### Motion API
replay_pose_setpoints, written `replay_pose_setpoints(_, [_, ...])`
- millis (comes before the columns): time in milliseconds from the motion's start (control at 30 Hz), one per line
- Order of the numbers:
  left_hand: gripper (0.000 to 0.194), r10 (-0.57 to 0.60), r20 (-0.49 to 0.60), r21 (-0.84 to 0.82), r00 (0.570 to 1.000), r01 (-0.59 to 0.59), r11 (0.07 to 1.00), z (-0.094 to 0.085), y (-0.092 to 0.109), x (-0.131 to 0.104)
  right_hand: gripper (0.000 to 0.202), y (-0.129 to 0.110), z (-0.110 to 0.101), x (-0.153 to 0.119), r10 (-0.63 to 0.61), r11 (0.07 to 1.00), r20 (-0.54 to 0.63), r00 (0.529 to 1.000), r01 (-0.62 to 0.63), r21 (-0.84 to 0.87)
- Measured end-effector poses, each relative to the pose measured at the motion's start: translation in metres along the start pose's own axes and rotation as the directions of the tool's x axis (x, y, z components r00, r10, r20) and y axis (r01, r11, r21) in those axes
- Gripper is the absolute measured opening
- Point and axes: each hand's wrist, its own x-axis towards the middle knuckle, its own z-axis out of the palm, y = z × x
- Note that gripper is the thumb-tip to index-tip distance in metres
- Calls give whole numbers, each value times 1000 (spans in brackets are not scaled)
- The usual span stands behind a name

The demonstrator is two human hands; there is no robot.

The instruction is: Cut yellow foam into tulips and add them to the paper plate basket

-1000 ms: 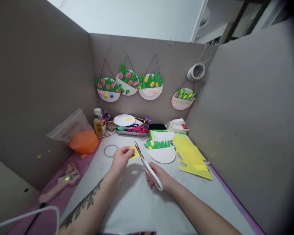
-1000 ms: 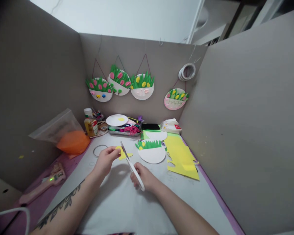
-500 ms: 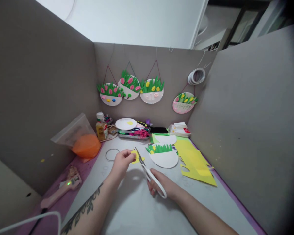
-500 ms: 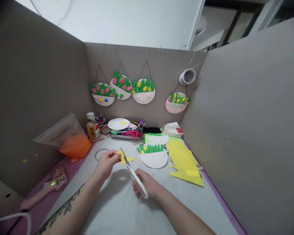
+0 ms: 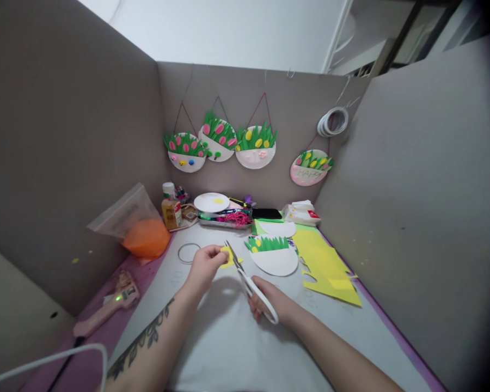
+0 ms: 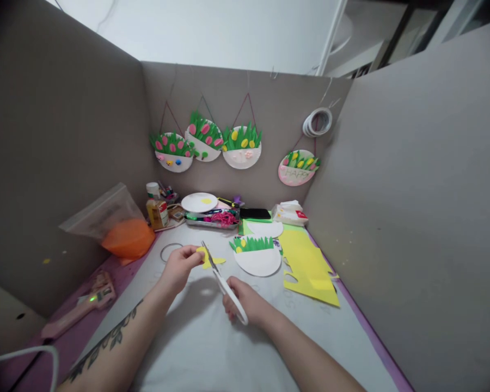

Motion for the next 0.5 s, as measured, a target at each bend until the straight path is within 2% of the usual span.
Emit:
replay_pose_setpoints(300, [14, -31, 22, -17, 999, 31, 999, 0, 6, -1, 18, 0, -5, -1, -31, 999, 6, 999, 32, -37])
replay_pose_setpoints(500, [13, -52, 78, 3, 996, 52, 999, -4, 6, 1, 20, 1, -9, -1, 25, 999, 14, 1000, -25, -30])
